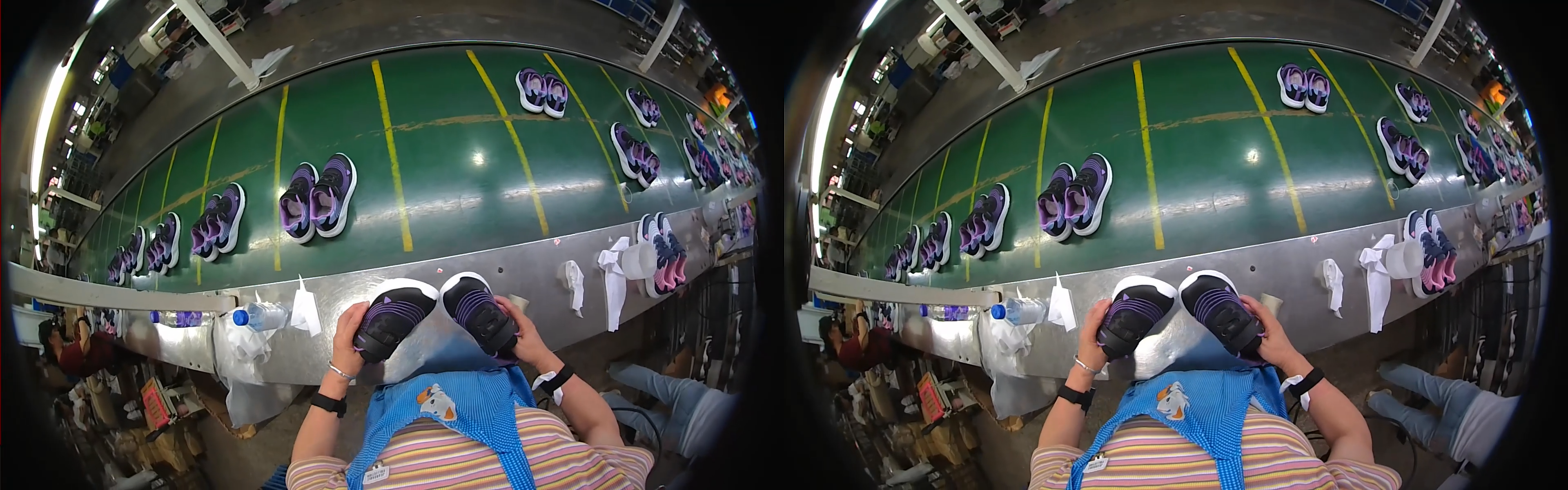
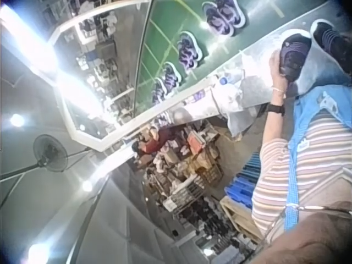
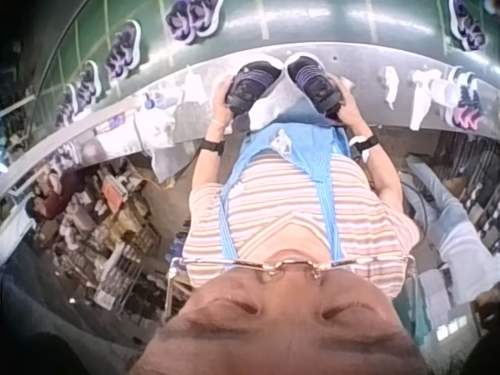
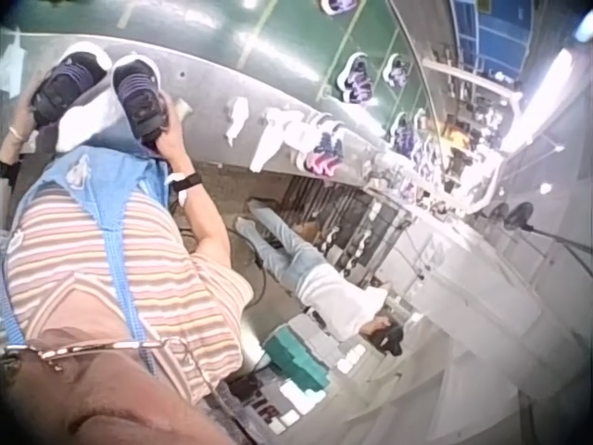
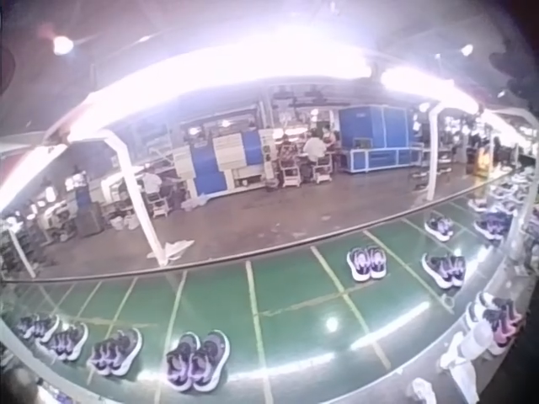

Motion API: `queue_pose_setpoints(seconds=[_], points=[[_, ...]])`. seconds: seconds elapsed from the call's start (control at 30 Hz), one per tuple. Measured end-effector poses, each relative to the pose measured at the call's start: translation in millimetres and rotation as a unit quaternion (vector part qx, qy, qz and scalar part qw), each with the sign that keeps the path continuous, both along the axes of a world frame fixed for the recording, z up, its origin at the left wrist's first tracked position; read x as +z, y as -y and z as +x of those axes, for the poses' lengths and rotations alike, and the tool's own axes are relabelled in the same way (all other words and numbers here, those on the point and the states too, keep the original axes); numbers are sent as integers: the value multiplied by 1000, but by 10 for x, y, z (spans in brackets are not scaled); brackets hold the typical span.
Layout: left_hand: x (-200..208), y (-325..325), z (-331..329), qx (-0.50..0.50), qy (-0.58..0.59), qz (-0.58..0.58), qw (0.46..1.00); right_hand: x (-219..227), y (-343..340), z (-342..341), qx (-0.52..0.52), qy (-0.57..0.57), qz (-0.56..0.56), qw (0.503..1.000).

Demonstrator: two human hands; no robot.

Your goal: Inspecting and wiping finished shoes on a production conveyor belt.

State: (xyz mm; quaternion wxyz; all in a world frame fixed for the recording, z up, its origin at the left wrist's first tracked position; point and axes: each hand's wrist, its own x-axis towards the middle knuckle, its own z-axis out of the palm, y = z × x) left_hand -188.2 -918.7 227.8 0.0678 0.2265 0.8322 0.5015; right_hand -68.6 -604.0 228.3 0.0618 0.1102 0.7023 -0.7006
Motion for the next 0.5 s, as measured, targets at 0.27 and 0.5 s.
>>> queue_pose_setpoints(seconds=[0.27,0.5], points=[[147,-97,207,77,-124,-209,967,185,331,-111,-13,-40,295,954],[-158,-297,327,13,81,-221,972,-173,534,-234,62,-12,403,913]])
